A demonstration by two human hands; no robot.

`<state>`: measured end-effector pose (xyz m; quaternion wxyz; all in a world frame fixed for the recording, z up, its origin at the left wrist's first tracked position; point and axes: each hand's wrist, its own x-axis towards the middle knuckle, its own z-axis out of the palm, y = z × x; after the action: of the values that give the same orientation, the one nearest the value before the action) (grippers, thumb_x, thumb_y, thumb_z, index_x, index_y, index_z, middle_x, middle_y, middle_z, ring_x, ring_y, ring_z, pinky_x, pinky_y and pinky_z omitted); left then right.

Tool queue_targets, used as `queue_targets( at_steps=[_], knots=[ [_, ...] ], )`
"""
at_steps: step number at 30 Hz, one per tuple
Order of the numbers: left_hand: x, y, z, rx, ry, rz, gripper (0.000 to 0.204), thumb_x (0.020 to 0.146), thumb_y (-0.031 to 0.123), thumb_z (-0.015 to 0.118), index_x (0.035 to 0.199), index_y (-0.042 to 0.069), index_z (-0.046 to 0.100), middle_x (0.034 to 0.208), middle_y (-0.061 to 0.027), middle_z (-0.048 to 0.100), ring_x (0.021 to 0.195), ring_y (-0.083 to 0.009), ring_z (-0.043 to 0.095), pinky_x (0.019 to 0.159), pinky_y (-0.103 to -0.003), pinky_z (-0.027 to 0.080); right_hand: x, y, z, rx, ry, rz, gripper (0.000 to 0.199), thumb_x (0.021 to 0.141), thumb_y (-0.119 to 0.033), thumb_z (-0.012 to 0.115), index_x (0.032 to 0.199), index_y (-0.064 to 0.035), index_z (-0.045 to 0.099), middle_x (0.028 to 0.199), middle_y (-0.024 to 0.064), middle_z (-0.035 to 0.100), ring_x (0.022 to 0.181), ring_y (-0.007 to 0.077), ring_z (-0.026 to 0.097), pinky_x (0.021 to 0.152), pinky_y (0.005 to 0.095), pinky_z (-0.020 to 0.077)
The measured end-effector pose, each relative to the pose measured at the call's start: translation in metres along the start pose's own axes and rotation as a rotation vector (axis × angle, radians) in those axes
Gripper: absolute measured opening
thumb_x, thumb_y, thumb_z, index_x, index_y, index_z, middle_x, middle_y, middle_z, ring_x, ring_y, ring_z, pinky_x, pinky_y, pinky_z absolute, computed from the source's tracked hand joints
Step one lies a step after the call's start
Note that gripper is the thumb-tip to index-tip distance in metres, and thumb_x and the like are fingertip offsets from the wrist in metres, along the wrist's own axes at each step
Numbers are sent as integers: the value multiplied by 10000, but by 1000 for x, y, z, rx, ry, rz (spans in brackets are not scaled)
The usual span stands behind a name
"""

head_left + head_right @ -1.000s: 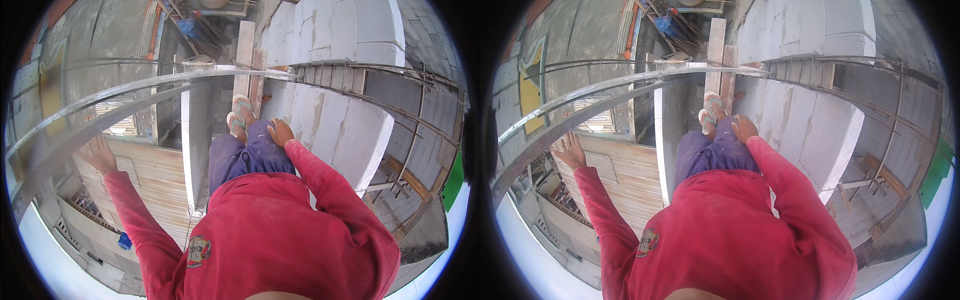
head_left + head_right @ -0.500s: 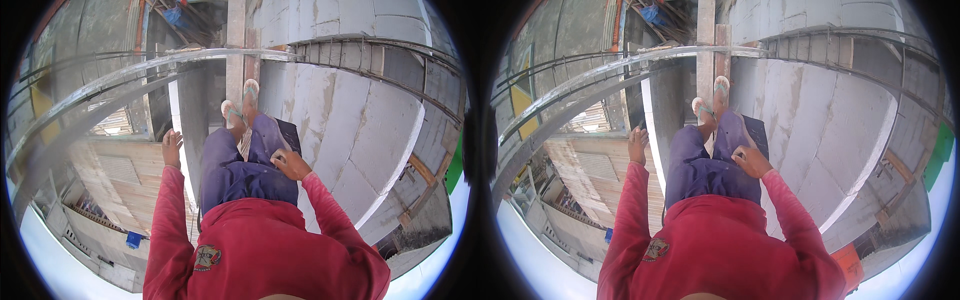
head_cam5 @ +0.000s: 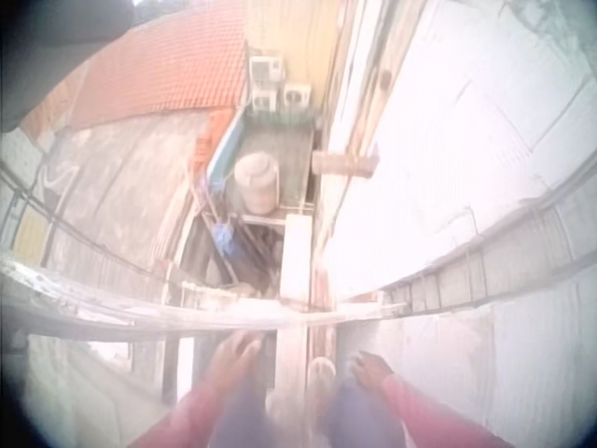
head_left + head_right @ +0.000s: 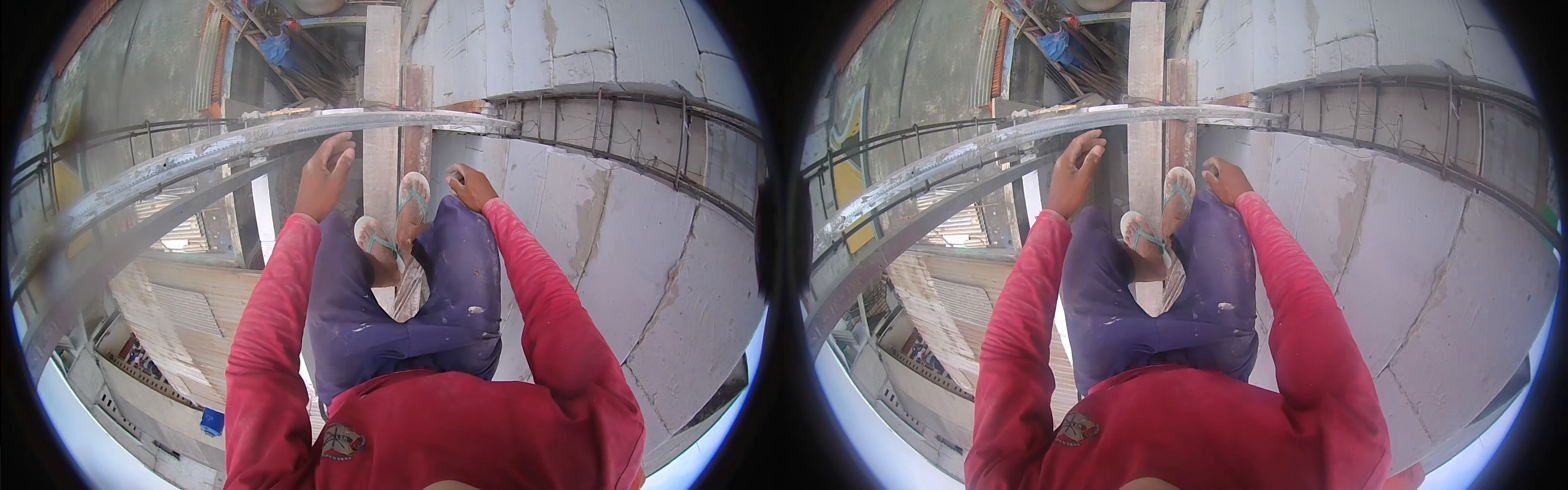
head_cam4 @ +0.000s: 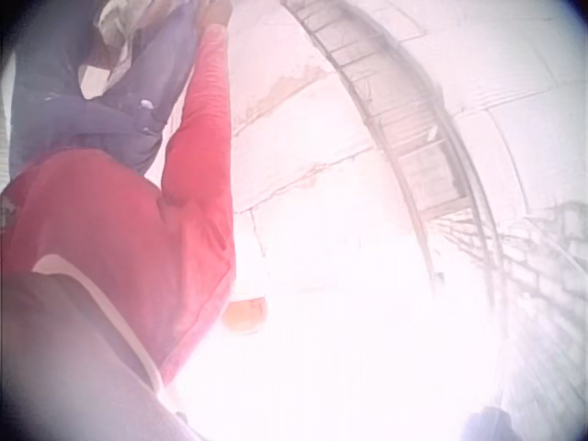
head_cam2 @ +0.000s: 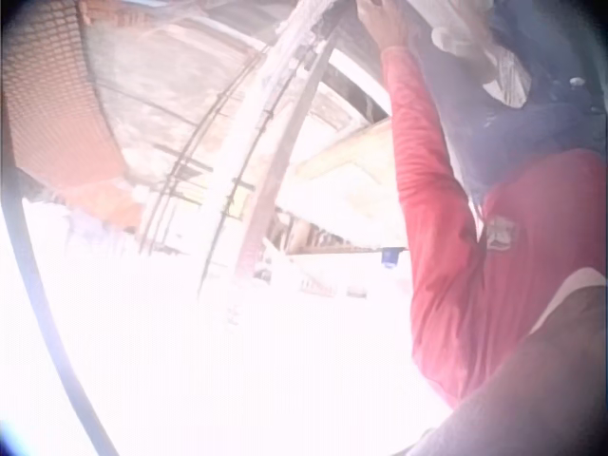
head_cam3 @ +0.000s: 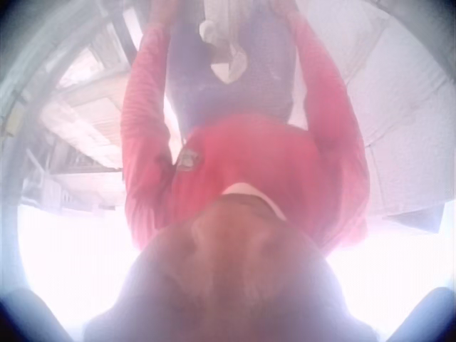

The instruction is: The person is assembling a metal frame on a rooftop. They position metal bars, secure them with wire, and use a brick as a weight to hold the structure in place.

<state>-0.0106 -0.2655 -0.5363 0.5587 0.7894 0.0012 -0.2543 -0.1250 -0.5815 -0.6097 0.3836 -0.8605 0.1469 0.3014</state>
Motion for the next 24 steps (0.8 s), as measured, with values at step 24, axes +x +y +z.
queue_targets(
  at_steps=[24],
  knots=[
    [154, -116, 91, 564, -465, 307, 435, 943, 312, 578, 1255, 10, 560, 1102, -218, 662, 1021, -324, 656, 869, -405, 510, 233, 100, 156, -465, 412, -508, 423, 869, -72, 510, 1290, -105, 515, 1192, 94, 535, 1207, 290, 476, 965, 414, 441]
  ],
)
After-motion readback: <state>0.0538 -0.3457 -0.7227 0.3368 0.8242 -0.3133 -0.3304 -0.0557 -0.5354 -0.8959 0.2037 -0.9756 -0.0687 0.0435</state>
